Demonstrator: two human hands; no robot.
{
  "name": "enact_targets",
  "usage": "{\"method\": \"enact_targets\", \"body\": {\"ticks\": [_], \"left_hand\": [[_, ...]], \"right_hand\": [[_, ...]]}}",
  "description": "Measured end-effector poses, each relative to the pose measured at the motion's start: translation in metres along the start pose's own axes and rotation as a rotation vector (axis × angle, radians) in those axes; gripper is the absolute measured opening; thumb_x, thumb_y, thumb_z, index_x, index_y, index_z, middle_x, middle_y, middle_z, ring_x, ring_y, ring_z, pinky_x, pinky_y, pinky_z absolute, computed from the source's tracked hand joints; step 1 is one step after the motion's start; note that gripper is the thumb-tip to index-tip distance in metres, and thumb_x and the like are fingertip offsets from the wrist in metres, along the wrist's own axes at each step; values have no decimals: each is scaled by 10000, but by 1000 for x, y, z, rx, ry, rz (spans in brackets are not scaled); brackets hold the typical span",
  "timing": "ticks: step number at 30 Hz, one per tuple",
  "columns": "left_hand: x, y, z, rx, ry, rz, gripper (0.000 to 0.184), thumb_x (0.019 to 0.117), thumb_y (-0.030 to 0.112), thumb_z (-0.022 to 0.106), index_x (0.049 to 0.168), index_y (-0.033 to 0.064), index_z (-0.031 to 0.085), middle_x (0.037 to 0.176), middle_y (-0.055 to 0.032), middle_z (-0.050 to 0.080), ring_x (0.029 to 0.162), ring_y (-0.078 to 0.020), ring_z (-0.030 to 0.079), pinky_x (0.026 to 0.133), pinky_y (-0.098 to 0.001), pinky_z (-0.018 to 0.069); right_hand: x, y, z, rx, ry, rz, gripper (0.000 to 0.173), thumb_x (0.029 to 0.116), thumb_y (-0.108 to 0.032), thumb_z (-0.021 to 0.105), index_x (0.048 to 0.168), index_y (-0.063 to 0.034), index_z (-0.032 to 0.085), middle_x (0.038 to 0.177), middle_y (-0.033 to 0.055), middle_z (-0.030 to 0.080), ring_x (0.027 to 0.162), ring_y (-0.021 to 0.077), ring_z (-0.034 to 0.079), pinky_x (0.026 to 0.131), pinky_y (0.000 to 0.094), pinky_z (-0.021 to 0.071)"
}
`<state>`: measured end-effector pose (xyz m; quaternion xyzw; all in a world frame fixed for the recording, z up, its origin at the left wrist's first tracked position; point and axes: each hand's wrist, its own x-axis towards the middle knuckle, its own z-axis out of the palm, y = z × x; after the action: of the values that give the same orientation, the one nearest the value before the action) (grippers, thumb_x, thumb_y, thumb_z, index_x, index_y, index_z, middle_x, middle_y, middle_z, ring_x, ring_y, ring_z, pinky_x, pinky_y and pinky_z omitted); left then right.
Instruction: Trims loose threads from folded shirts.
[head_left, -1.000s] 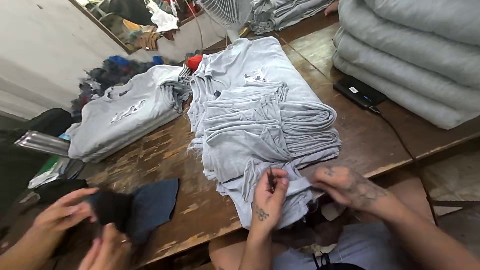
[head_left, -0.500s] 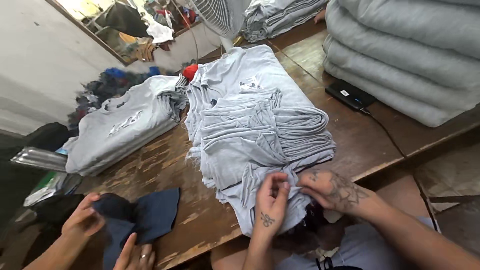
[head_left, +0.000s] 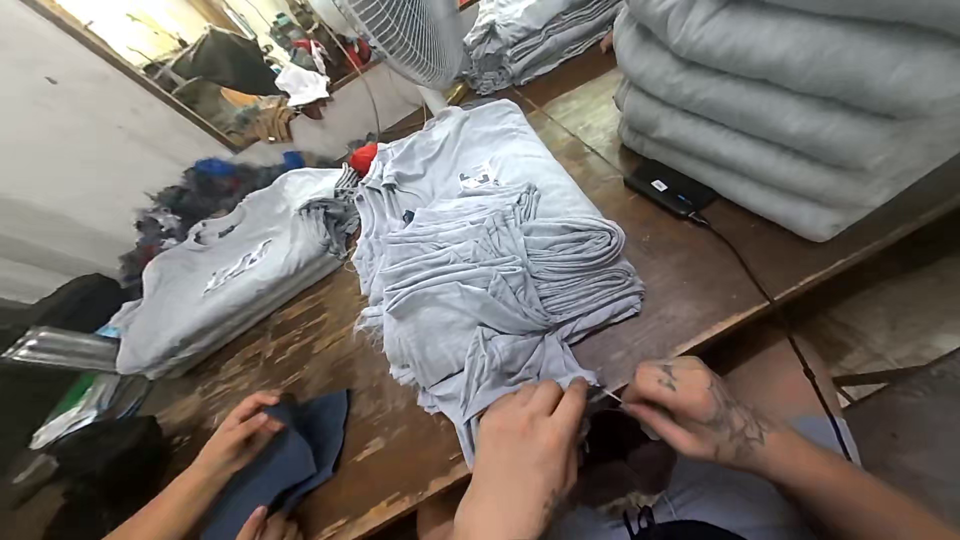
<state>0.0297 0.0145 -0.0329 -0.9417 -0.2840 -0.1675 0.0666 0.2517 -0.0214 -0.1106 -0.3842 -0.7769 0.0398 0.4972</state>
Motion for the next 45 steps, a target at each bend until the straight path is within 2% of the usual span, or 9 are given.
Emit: {"method": "enact_targets", "body": {"ticks": [12, 16, 18, 21, 25, 31, 34, 38, 45], "left_hand": [[-47, -43, 5, -422, -176, -348, 278, 904, 301, 722, 1014, 47, 692, 740, -81, 685, 633, -245, 683, 572, -498, 569], [-37, -64, -21, -857, 1096, -497, 133, 1054, 109, 466, 945, 135, 537, 641, 83, 602, 548, -17, 595, 535, -174, 533], [-18, -46, -27, -987, 1309, -437, 212, 1089, 214, 421, 946, 209, 576, 612, 110, 585, 496, -8, 560, 476, -170, 500], [-14, -28, 0, -839, 705, -354, 190, 1057, 338, 547, 1062, 214, 692, 825, 132, 648, 668, 75, 573, 597, -107, 483], [-42, -48, 35, -632, 215, -435, 231, 986, 181, 557, 1022, -7, 687, 808, -3, 653, 678, -10, 587, 631, -191, 513], [-69, -42, 38, -694, 217, -394, 255, 1028, 192, 512, 1009, 12, 691, 808, -11, 664, 697, 27, 587, 659, -137, 505], [-71, -44, 36, -704, 190, -405, 292, 1053, 209, 480, 1078, 14, 696, 897, -36, 704, 771, -7, 635, 734, -188, 542], [-46, -37, 33, -876, 127, -452, 371, 1066, 167, 404, 1256, -58, 629, 995, -53, 716, 726, -35, 627, 654, -224, 542], [-44, -42, 45, -1087, 258, -466, 379, 1094, 208, 380, 1269, -60, 584, 1079, -10, 731, 656, 35, 590, 545, -155, 487]], "right_hand": [[3, -18, -6, 109, -314, -217, 324, 1036, -308, 515, 833, -143, 705, 693, -3, 639, 733, 176, 649, 735, 332, 534], [59, -9, 22, -2, -323, -347, 123, 907, -141, 615, 826, -123, 706, 894, 70, 704, 978, 305, 683, 940, 525, 510], [99, -6, 49, -59, -346, -308, 215, 849, -10, 690, 1032, -111, 741, 1229, 137, 710, 1264, 409, 605, 1091, 685, 400], [150, 7, 86, -106, -478, -167, 528, 944, -157, 692, 1460, -219, 596, 1592, 161, 454, 1510, 441, 332, 1170, 763, 167], [162, 7, 96, -132, -629, -120, 624, 1005, -321, 629, 1587, -235, 422, 1682, 179, 272, 1570, 421, 172, 1192, 746, 62], [122, 24, 54, 183, -185, -199, 257, 1030, -231, 570, 1084, -75, 767, 1156, 114, 752, 1203, 299, 670, 1110, 501, 464], [78, 14, 39, 81, -119, -128, 361, 1037, -351, 518, 947, -101, 763, 909, 102, 725, 888, 259, 689, 795, 398, 562], [23, 16, 49, -5, -151, -34, 246, 980, -266, 590, 898, -90, 742, 851, 98, 702, 834, 257, 692, 747, 388, 580], [-9, 25, -3, 327, -418, -30, 367, 1026, -321, 541, 768, -122, 709, 709, -14, 673, 770, 81, 682, 1183, 388, 373]]}}
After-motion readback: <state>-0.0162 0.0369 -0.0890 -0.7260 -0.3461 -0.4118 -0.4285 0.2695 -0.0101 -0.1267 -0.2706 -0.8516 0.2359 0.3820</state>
